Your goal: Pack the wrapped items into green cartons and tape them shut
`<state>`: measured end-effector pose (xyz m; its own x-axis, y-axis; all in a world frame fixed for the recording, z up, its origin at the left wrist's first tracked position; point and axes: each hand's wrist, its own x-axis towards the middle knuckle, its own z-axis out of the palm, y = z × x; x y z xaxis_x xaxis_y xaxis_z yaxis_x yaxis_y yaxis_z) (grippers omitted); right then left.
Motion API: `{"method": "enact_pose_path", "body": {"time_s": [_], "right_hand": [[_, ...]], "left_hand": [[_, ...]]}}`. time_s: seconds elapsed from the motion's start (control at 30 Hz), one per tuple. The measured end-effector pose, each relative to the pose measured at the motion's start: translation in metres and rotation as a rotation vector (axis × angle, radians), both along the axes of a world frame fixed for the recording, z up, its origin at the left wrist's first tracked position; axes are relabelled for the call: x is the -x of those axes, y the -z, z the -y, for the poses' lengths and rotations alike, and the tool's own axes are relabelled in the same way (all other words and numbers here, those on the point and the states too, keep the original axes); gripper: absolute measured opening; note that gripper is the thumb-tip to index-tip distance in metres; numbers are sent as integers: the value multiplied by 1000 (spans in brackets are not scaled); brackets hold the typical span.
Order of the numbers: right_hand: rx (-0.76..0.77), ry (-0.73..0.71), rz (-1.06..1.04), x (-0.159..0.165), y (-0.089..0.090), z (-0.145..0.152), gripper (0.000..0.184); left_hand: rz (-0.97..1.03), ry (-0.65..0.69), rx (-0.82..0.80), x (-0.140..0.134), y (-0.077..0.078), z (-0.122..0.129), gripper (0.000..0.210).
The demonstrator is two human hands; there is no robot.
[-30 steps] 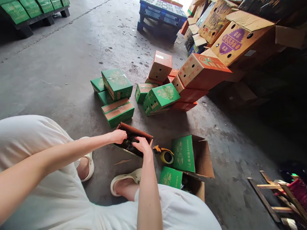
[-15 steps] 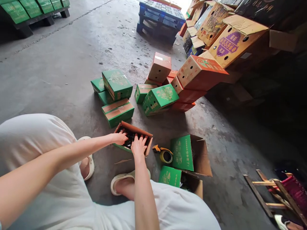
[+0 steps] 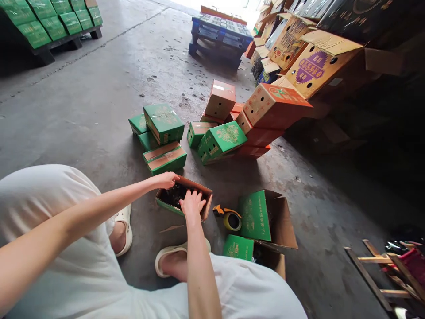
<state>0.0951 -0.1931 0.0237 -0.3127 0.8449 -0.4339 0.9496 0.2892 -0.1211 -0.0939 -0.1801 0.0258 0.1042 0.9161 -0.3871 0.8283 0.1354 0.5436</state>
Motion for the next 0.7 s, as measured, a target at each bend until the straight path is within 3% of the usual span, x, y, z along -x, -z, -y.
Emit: {"method": "enact_pose_path", "body": {"time_s": [0.07,0.13,0.23,0.33,0.47,0.57,0.7], "right_hand": [[-5,-111,-66,12,-4,-2,46],[102,-196,-107,24,-2,-3,42],[150,-149,-70,40,11,-1,46],[112,31,-151,45,27,-3,34],[227,261,-411,37,40,-20,18],[282,315,-502,30,41,-31,23],[322,334,-561,25,36,-32,30]], "left_hand": [[11,-29,11,9,-11,-6,37],[35,-45,31,14,-21,-8,28],[-9,-27,-1,15,-27,-6,23],[-125,33,-79,10,-21,0,26],[-203,204,-61,-1,-4,10,36],[-225,282,-93,-9,7,18,34],[-298,276,-165,-12,15,22,41]]}}
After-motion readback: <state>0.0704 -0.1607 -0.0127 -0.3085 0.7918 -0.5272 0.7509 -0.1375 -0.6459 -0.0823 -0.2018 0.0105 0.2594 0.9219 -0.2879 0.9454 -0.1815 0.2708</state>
